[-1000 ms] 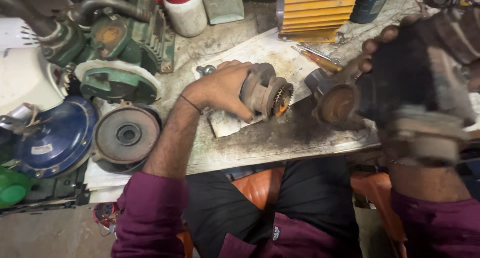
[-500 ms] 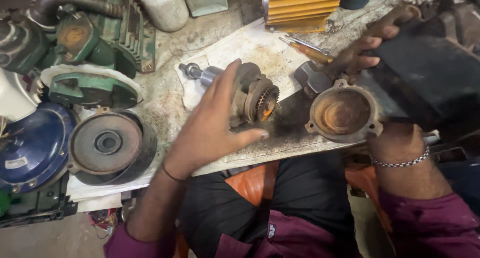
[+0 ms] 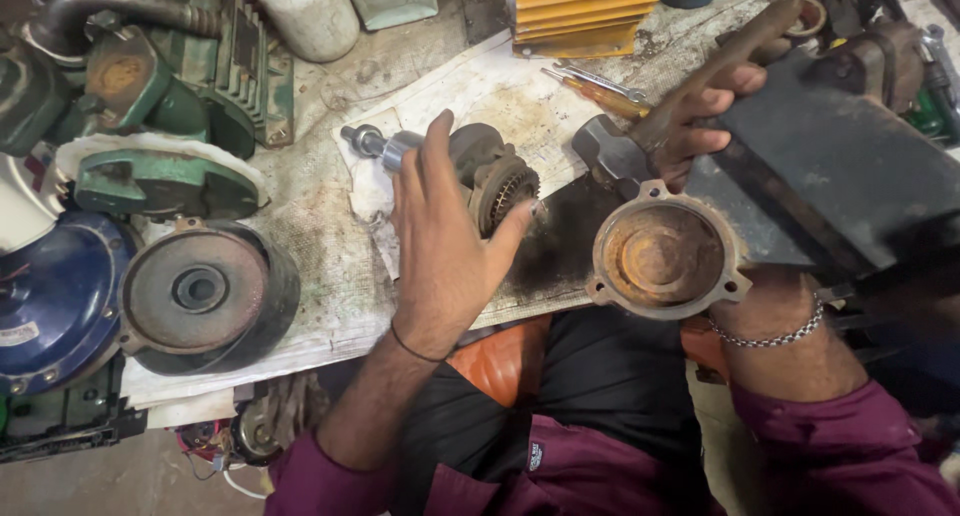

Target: The person fits a motor armature into a pump housing on the workbench, taps it with a hammer, and uses a wrench on the assembly. They then hold the housing steady and scrape the inside of its circular bore with a small blade, working around the rusted surface.

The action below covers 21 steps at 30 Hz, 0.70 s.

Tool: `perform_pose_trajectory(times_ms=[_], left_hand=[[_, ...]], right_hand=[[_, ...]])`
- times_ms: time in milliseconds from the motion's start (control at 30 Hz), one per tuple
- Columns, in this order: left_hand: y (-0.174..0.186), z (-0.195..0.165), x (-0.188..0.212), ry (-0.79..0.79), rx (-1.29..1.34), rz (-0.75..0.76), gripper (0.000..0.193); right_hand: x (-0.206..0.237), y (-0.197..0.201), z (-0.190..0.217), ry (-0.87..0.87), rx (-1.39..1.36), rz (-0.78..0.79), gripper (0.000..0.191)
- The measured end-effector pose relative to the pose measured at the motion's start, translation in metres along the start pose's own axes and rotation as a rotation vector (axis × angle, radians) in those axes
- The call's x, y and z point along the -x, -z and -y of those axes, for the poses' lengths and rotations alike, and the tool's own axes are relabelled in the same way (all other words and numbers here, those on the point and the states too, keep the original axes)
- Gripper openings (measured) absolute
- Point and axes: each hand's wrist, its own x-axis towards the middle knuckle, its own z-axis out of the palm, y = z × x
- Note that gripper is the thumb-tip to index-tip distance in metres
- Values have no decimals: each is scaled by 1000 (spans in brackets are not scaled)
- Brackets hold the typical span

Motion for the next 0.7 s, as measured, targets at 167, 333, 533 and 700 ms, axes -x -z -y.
perform_pose_trajectory(times_ms=[167, 333, 533, 700], left_hand=[[0, -8, -1, 26, 51, -12, 98], [9, -40, 15, -115, -44, -73, 94], [-3, -66, 42, -96, 832, 307, 104], [-34, -60, 49, 256, 1485, 423, 104]], right_hand=[[10, -2, -6, -14, -39, -48, 26], [12, -42, -20, 25, 73, -207, 25], [15, -70, -38, 32, 12, -363, 27], [15, -63, -36, 9, 157, -398, 26]])
